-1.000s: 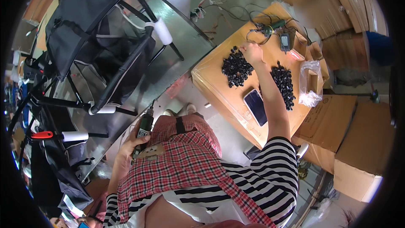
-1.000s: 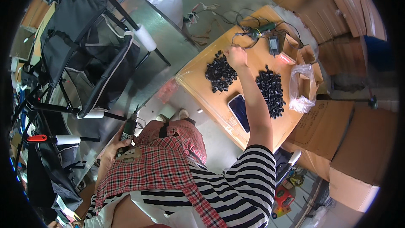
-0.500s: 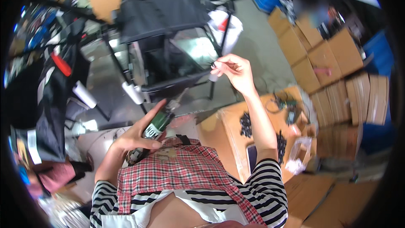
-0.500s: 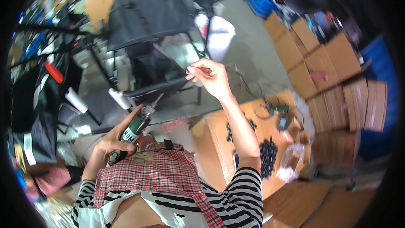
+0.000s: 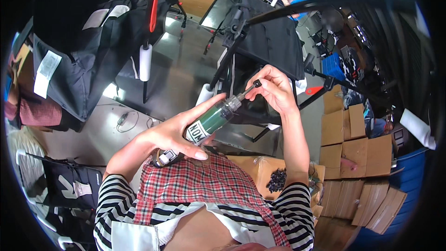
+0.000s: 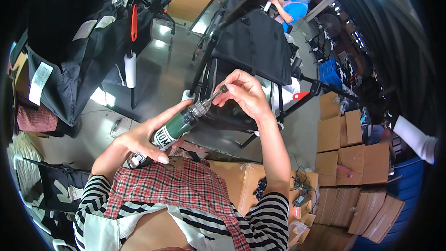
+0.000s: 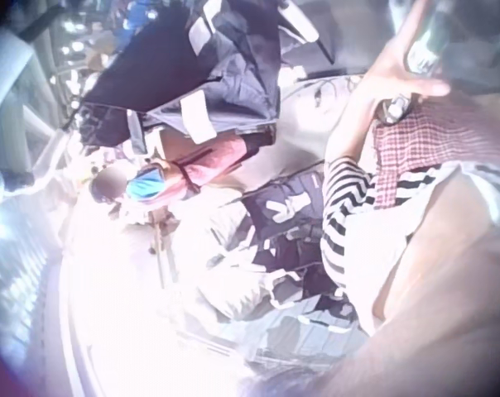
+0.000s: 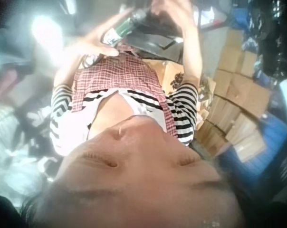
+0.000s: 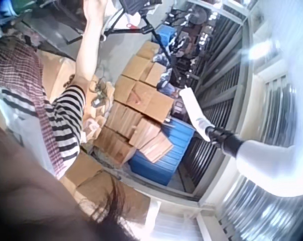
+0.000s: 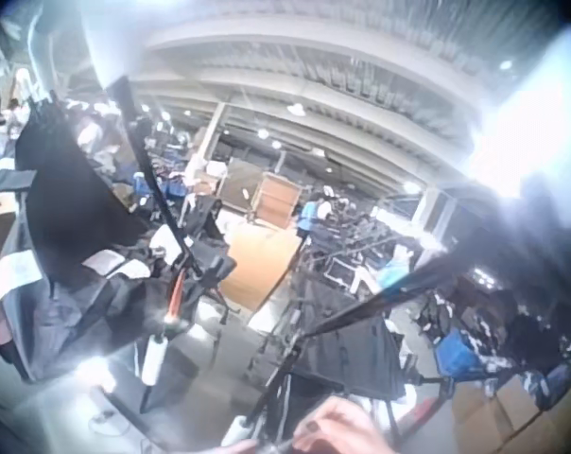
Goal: The person uses a cordless drill to attach black plastic fasteners to a black fabric stroller seat. They repeatedly pick fasteners from a nearby table, position them on the seat, and drive them in with the drill. The person rotates the seat to access different attachment points and continues the process throughout the clip.
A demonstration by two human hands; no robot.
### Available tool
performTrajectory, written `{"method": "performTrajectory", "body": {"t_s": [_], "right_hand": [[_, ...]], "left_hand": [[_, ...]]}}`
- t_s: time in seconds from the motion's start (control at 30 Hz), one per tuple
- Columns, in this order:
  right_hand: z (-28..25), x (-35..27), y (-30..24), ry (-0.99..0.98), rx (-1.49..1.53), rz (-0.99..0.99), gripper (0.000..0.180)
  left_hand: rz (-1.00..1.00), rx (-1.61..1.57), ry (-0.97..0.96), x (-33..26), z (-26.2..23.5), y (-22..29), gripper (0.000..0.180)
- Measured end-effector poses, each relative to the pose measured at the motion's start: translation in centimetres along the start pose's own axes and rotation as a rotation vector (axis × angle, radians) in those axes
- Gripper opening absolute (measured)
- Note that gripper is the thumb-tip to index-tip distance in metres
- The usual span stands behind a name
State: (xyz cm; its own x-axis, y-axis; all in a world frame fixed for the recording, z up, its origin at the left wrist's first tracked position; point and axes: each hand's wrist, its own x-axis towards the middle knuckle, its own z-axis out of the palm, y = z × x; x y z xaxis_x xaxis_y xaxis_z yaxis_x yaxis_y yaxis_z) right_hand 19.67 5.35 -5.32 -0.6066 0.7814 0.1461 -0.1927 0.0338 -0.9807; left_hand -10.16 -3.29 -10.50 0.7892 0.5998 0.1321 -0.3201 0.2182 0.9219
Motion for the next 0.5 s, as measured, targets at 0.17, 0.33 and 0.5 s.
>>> {"method": "performTrajectory", "body": {"t_s": [0.17, 0.33, 0.5], "right_hand": [[-0.1, 2.0, -0.3, 0.022, -0.119, 0.06, 0.013], [0.5, 3.9, -0.7, 0.06, -0.374, 0.047, 0.011], [0.8, 4.1, -0.5, 0.065, -0.352, -0.033, 0.01]], "left_hand": [[-0.023, -0.044, 0.018, -0.1, -1.7, 0.8, 0.127], [-0.041, -0.257, -0.064, 0.6, -4.6, 0.7, 0.127], [-0.143, -0.959, -0.298, 1.5, -7.2, -1.1, 0.13]]}}
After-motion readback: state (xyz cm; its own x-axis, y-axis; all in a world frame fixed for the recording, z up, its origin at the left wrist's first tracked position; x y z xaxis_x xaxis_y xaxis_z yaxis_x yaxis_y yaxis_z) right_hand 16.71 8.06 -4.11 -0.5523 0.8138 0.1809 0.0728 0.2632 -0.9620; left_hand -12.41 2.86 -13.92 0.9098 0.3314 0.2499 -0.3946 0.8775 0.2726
